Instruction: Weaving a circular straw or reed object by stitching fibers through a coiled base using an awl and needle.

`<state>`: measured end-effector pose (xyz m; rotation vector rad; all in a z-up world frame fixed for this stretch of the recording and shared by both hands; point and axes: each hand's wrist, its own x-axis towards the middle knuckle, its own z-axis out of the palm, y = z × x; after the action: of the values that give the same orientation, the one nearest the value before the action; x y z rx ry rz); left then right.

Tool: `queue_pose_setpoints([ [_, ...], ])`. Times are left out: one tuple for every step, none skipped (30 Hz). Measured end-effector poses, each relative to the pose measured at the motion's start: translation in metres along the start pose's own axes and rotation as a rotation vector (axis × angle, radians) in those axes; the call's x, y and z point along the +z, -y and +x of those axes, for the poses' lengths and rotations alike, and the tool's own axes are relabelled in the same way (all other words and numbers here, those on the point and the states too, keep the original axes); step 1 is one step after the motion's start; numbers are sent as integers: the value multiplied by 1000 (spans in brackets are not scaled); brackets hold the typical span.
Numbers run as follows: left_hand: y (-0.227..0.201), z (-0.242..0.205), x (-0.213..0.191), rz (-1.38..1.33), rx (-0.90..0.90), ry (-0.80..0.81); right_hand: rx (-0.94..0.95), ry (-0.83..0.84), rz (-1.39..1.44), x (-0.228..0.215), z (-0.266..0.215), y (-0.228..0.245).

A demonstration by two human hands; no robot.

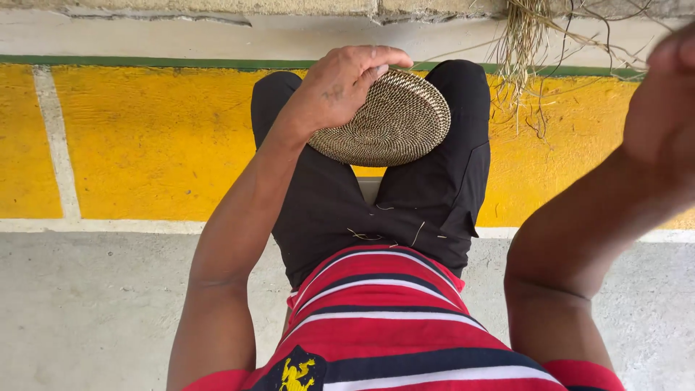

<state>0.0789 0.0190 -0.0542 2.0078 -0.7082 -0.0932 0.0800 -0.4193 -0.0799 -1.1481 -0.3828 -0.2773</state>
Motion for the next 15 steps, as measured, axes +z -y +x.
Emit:
queue_pose_setpoints([
  [-8,-3,-3,-6,-4,6,7,3,17,27,-5,12],
  [-15,-4,-5,33,-24,17,9,9,30,55,-11,26],
  [-23,-5,-8,72,-44,28,11,15,43,83,-18,42],
  [-33,-11,-6,70,-29,26,-1,25,54,95,-20,25],
  [-43,-16,-5,166,-45,21,-12,36,64,102,-16,14],
  [-54,-27,-3,259,-72,17,-13,45,78,105,-7,6],
  [-63,-32,0,254,-68,17,-13,45,71,92,2,-26],
  [-72,-39,4,295,-88,-8,175,-68,-66,79,7,-57],
  [-81,-47,8,336,-109,-33,356,-191,-199,66,12,-88],
  [-84,-51,9,332,-99,-40,347,-188,-208,67,20,-114],
  [-87,-54,10,334,-99,-45,486,-50,-543,68,30,-139],
  [-91,-58,11,336,-103,-52,618,99,-869,69,41,-165],
  [-90,-57,10,333,-97,-61,611,102,-878,59,47,-191],
  [-89,-58,10,325,-111,-66,374,194,-1078,50,53,-218],
  [-88,-59,10,317,-124,-72,124,286,-1265,41,59,-245],
])
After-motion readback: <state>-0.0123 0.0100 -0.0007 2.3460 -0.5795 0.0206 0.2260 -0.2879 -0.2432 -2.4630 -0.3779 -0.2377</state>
